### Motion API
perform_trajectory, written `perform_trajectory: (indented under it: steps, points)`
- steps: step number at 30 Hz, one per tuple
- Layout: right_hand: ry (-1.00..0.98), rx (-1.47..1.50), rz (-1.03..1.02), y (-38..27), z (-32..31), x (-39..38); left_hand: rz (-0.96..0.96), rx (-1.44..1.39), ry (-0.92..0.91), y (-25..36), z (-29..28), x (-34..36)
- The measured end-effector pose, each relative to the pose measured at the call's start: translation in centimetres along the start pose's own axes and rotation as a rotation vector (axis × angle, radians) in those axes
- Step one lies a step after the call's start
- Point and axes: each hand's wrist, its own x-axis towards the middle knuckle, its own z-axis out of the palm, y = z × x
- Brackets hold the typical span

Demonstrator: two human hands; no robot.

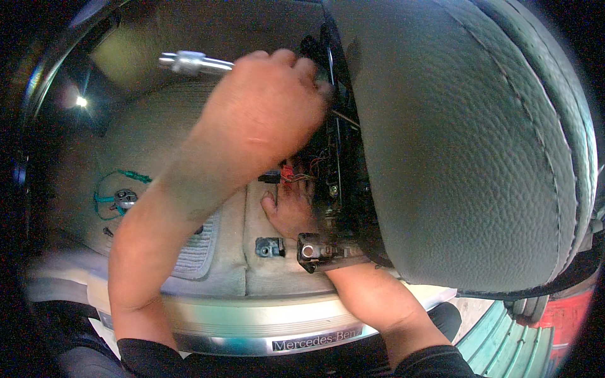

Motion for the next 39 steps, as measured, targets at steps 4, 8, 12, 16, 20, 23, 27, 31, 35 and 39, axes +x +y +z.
perform_trajectory:
  steps: [4, 8, 12, 16, 20, 23, 27, 31, 35, 39]
  points:
    - [0.027, -0.046, -0.082, 0.7, 0.6, -0.1, 0.028, -0.047, -0.154, -0.8, -2.2, -0.6]
    - [-0.025, -0.055, -0.053, 0.5, 0.5, 0.0, 0.037, -0.08, -0.091, -0.3, -1.6, -0.5]
    - [-0.133, -0.035, -0.012, -0.6, -1.3, 0.1, 0.023, -0.133, -0.132, -0.9, -1.9, -1.0]
    - [-0.112, -0.013, 0.046, -0.4, -0.7, 0.1, 0.018, -0.1, -0.052, -2.1, -1.6, -1.2]
    - [0.042, 0.023, -0.004, -0.6, -1.0, -0.1, -0.061, -0.178, 0.116, -7.2, -0.6, -2.6]
    - [0.042, 0.101, -0.05, -1.4, -0.9, 0.1, -0.248, -0.185, 0.063, -14.1, 0.6, -5.4]
    - [0.024, 0.126, -0.009, -0.7, -1.3, 0.0, -0.486, -0.408, -0.395, -20.7, 2.0, -6.7]
    - [0.01, 0.109, -0.012, -0.7, -1.3, 0.0, -0.739, -0.333, -0.405, -24.6, 3.7, -11.0]
    - [0.0, 0.115, -0.026, -1.0, -1.8, 0.0, -0.902, -0.157, -0.515, -26.4, 5.8, -12.7]
    - [0.034, 0.07, -0.078, -1.1, -1.3, 0.1, -0.877, -0.092, -0.741, -28.7, 8.7, -14.5]
